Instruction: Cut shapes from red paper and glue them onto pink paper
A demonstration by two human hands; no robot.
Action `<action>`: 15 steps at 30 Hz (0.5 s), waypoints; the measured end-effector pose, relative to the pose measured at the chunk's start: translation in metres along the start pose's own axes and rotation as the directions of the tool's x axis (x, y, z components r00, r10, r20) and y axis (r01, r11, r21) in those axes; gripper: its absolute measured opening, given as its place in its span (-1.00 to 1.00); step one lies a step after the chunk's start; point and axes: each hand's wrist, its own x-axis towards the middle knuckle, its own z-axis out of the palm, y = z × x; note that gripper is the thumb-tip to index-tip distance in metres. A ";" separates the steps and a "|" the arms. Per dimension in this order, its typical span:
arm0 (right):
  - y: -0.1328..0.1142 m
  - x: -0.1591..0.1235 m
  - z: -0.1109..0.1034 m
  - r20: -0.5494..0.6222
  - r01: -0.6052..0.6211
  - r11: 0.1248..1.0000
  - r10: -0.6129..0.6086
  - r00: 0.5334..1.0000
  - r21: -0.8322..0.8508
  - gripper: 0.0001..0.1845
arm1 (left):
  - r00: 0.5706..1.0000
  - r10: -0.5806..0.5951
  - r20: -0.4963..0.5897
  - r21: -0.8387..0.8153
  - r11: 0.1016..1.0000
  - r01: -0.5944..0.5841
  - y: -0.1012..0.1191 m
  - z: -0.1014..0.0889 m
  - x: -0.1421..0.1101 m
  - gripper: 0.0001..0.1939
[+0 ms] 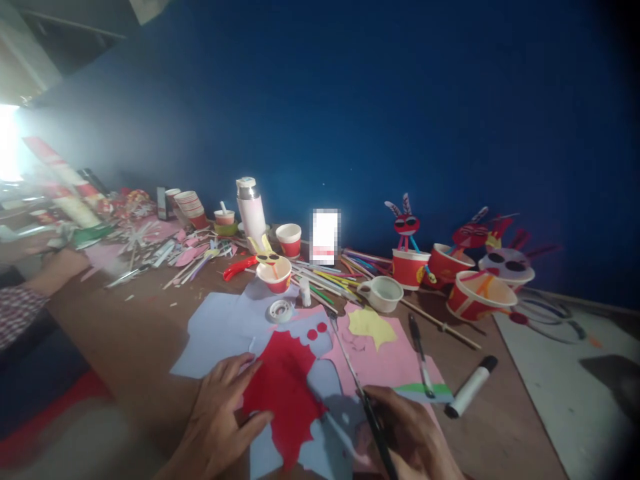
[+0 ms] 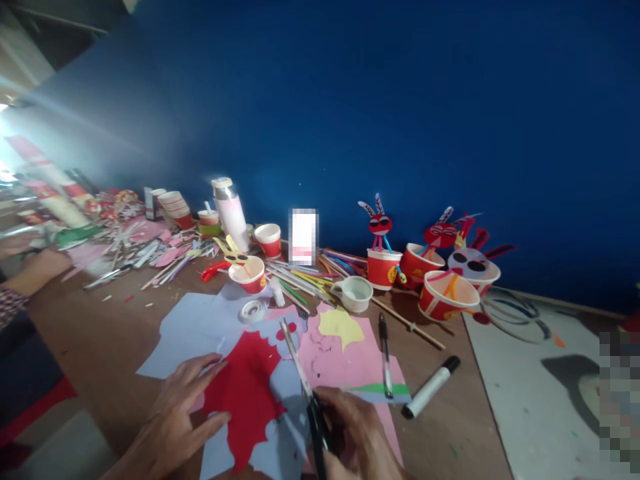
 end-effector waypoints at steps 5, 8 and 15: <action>0.003 0.007 -0.009 0.000 0.084 0.990 -0.084 0.996 -0.116 -0.64 | 0.998 0.070 -0.003 -0.023 0.997 -0.070 -0.003 0.004 -0.002 -0.47; 0.005 0.014 -0.008 -0.079 0.077 0.992 -0.085 0.993 -0.099 -0.69 | 0.986 0.106 -0.125 -0.076 0.990 -0.116 -0.012 0.007 0.000 -0.53; 0.001 0.033 0.003 -0.122 -0.011 1.000 0.012 0.992 0.016 -0.71 | 0.942 0.226 -0.247 -0.254 0.923 -0.288 -0.018 -0.020 0.067 -0.74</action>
